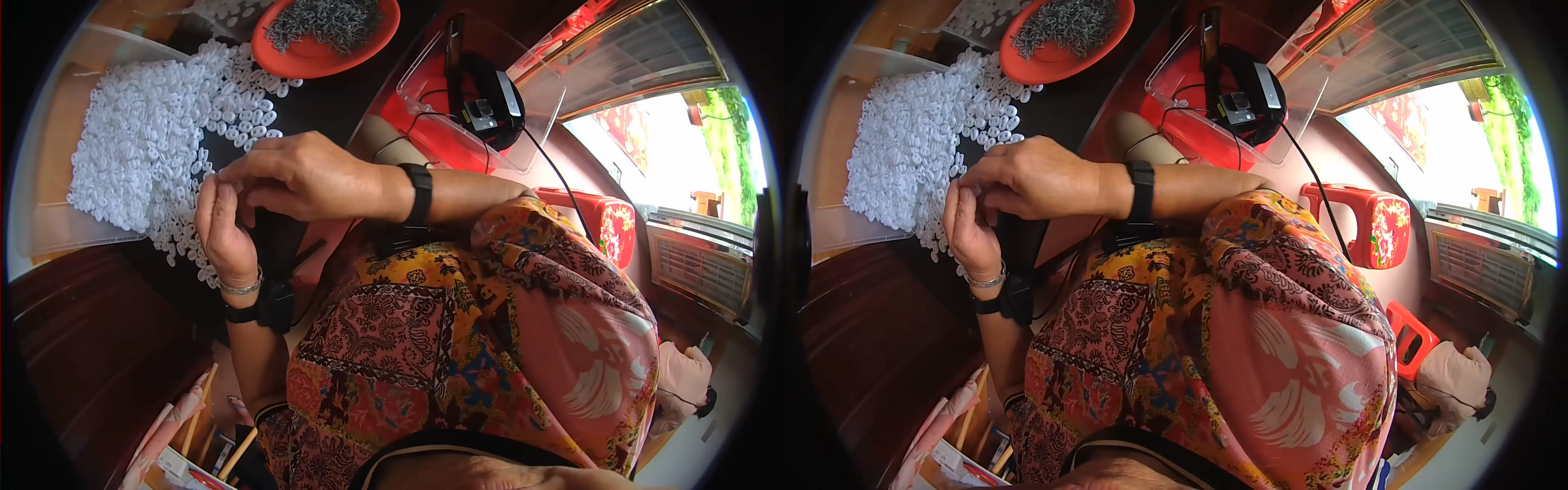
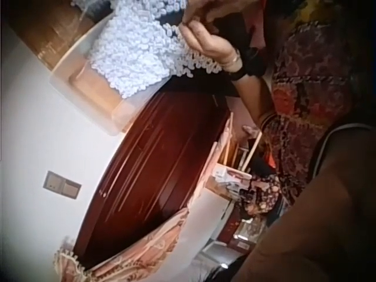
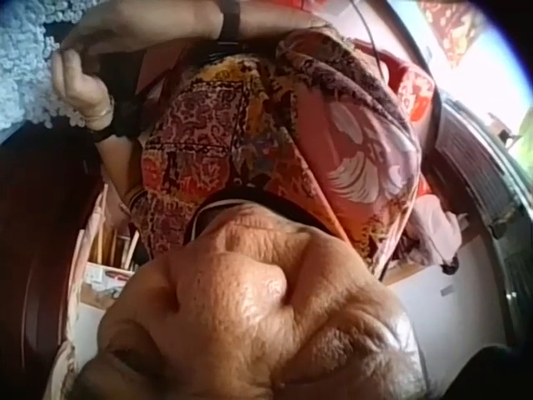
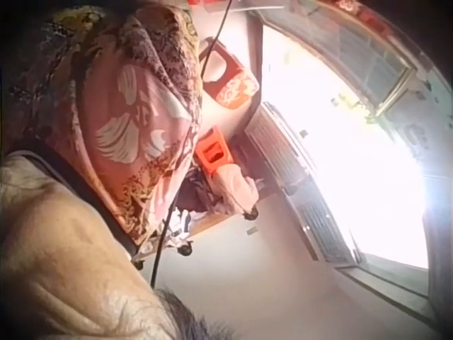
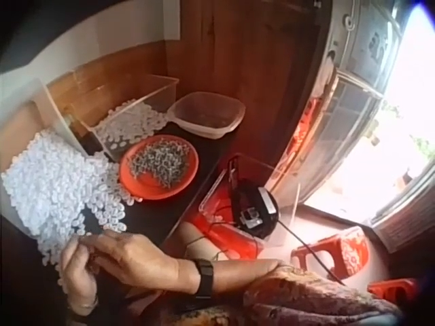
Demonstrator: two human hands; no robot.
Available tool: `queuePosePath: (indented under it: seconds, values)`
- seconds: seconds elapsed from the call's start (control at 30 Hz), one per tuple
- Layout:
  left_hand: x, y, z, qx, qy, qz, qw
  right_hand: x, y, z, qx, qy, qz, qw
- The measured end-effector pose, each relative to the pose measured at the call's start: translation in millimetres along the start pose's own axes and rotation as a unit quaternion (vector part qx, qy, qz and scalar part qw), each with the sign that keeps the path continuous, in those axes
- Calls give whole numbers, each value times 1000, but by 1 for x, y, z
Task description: Assembling small white plastic components by inserting small pins into them.
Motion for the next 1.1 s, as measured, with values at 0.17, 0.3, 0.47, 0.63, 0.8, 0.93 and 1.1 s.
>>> queuePosePath:
  seconds: [0.17,0.3,0.47,0.63,0.8,0.93,1.1]
  values:
    - [-2,-5,10,9,-16,2,1000,12,8,63,88,233,54,967]
    - [-1,-5,17,-32,10,3,999,-20,19,145,116,414,-52,901]
    - [-4,-8,11,7,-9,-12,1000,-113,89,263,167,653,-389,628]
    - [-4,-8,11,-31,-11,2,999,-155,163,302,234,590,-541,552]
    - [-3,-9,14,-7,-10,-13,1000,-172,193,313,276,549,-600,511]
    - [-6,-6,11,-24,-30,-8,999,-179,169,311,159,598,-550,561]
    - [-5,-9,11,-12,-15,-10,1000,-189,148,316,229,587,-475,615]
Point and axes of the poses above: each hand's wrist, its own y-axis away from the middle knuckle, its own z-axis out of the back of the hand, x = y × z, the point moved 3 cm from there along -y, towards the middle knuckle, and after that the axes turned 3 degrees about -x, right-handed, at the moved point
